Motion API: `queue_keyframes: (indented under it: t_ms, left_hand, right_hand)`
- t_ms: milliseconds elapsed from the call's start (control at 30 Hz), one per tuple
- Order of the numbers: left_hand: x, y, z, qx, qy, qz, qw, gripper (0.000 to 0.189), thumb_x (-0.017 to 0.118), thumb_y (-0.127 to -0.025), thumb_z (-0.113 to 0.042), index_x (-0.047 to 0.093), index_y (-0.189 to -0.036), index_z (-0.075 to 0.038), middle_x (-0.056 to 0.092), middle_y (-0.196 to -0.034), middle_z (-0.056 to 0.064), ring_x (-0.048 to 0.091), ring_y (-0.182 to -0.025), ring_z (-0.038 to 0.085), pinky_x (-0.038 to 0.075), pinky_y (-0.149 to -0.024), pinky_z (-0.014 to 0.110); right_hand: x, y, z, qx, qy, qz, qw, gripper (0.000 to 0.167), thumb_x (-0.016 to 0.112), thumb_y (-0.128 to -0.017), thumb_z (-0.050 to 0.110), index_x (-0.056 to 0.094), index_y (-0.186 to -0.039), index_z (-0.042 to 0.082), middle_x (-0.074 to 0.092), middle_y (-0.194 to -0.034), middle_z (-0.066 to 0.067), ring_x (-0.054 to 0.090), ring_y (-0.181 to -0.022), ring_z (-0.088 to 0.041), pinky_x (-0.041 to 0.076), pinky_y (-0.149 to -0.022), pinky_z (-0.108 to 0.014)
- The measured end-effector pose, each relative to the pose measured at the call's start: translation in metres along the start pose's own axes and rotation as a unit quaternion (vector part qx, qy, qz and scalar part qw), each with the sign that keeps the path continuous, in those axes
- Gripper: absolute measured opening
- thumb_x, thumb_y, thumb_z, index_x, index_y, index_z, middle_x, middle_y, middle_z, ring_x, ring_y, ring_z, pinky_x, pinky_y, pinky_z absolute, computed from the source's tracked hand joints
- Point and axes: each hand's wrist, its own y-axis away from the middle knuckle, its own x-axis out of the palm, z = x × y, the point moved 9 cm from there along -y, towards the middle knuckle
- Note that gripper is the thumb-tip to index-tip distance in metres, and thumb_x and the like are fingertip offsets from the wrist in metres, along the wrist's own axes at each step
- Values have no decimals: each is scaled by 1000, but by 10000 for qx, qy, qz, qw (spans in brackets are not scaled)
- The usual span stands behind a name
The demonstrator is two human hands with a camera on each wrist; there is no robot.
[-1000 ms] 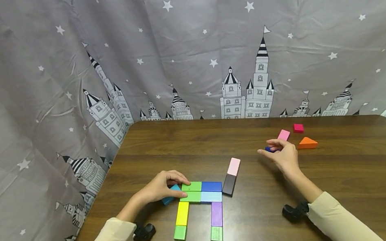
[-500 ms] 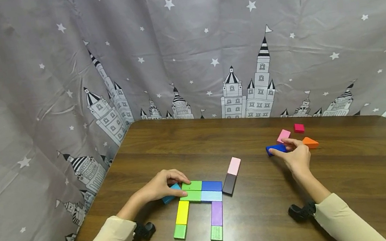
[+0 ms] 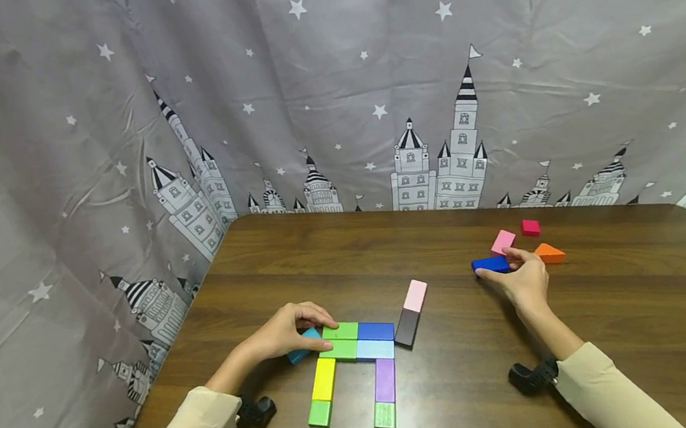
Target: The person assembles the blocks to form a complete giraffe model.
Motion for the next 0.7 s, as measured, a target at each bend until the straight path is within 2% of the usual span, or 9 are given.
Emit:
queue_keyframes:
  t_ms: [233,467,700]
  left_hand:
    - [0,1,0,60,-10,-23,10000,28,81,-85,-13,76,-112,-6,68,-113,7,60,-108,26,51,-98,40]
    - [1,1,2,-2,53,-12,10000,29,82,-85,-14,76,-112,-6,67,-113,6,60,-109,25,51,-97,36]
    - [1,1,2,60,19,-14,10000,29,81,-85,-14,76,-112,-6,67,-114,7,61,-108,25,51,-97,39]
  right_hand:
    - [2,-1,-5,127,165,82,9997,71,90,-75,20,57,-130,-9,57,-121,-28,52,-111,-39,42,-99,-48]
    - [4,-2,-5,95,447,146,9989,75,91,-73,24,55,-127,-12,55,-118,-31,51,-110,-43,41,-98,-53]
    - [5,-2,-4,11,583,147,9982,71,90,-73,21,55,-123,-15,53,-112,-32,48,-107,-44,37,-96,-53]
